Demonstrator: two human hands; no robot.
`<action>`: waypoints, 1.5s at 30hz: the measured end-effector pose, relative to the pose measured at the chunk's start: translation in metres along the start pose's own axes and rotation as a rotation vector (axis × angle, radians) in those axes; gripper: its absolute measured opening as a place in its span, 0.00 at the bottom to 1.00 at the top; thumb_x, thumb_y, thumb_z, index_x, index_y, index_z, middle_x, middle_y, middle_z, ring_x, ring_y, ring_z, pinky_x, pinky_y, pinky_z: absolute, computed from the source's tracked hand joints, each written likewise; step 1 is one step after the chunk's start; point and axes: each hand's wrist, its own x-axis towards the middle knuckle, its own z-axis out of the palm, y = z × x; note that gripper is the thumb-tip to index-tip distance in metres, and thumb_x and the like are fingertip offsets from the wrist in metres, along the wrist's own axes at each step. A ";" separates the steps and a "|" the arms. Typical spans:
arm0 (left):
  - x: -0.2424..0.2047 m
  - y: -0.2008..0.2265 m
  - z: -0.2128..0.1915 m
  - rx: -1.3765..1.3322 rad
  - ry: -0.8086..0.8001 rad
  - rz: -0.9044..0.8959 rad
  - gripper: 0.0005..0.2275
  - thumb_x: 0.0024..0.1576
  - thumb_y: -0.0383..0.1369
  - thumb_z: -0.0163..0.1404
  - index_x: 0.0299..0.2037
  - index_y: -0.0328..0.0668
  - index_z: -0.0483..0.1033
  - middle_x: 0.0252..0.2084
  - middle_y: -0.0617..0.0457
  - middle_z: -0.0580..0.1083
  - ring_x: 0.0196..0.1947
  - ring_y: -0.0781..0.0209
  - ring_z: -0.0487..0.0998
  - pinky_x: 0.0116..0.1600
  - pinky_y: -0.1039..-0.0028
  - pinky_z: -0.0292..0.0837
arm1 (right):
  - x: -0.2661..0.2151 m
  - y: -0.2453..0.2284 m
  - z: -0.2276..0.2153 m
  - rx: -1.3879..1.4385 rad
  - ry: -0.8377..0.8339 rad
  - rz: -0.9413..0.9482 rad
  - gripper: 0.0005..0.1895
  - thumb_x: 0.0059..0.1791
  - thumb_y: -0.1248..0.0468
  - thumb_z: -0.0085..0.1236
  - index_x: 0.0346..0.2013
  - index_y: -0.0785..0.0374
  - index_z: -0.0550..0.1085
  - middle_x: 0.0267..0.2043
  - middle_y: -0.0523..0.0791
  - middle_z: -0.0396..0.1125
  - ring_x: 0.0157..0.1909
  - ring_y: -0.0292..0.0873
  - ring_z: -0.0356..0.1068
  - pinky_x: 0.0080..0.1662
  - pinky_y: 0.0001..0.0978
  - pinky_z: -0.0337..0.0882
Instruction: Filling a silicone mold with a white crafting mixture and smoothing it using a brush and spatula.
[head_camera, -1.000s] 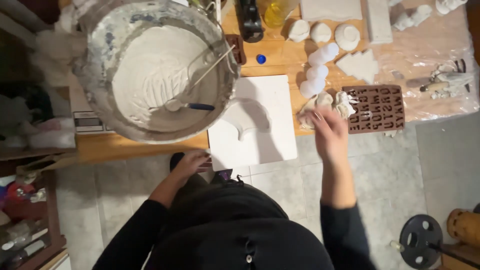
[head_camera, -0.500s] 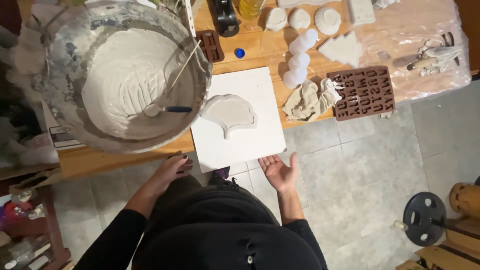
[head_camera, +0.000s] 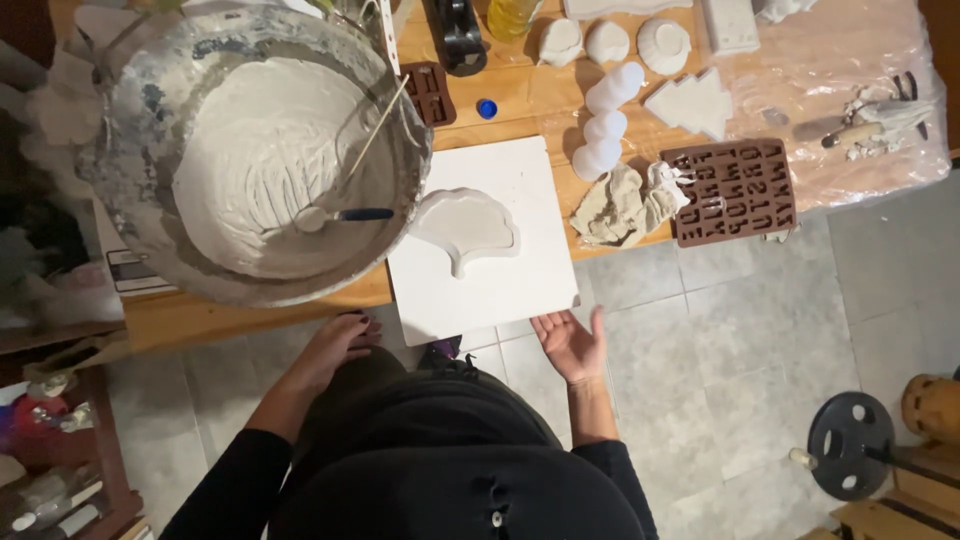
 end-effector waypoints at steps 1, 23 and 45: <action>0.002 -0.001 -0.002 -0.002 0.003 0.004 0.16 0.62 0.38 0.47 0.55 0.36 0.72 0.51 0.45 0.78 0.51 0.54 0.80 0.53 0.64 0.75 | 0.002 -0.001 0.004 -0.002 -0.004 0.003 0.50 0.50 0.34 0.53 0.70 0.71 0.56 0.73 0.54 0.55 0.74 0.53 0.53 0.75 0.49 0.48; 0.066 0.075 0.097 0.880 0.482 0.989 0.14 0.61 0.33 0.50 0.52 0.29 0.74 0.47 0.29 0.76 0.49 0.29 0.75 0.56 0.51 0.69 | 0.105 -0.005 0.076 -0.737 0.283 -0.204 0.19 0.55 0.60 0.47 0.57 0.69 0.71 0.49 0.49 0.73 0.54 0.46 0.72 0.56 0.42 0.69; 0.069 0.071 0.086 0.972 0.405 0.937 0.07 0.56 0.31 0.52 0.34 0.31 0.77 0.27 0.36 0.74 0.29 0.37 0.76 0.40 0.54 0.71 | 0.110 -0.014 0.090 -0.816 0.346 -0.301 0.21 0.57 0.59 0.46 0.60 0.70 0.69 0.50 0.52 0.70 0.53 0.49 0.70 0.56 0.46 0.68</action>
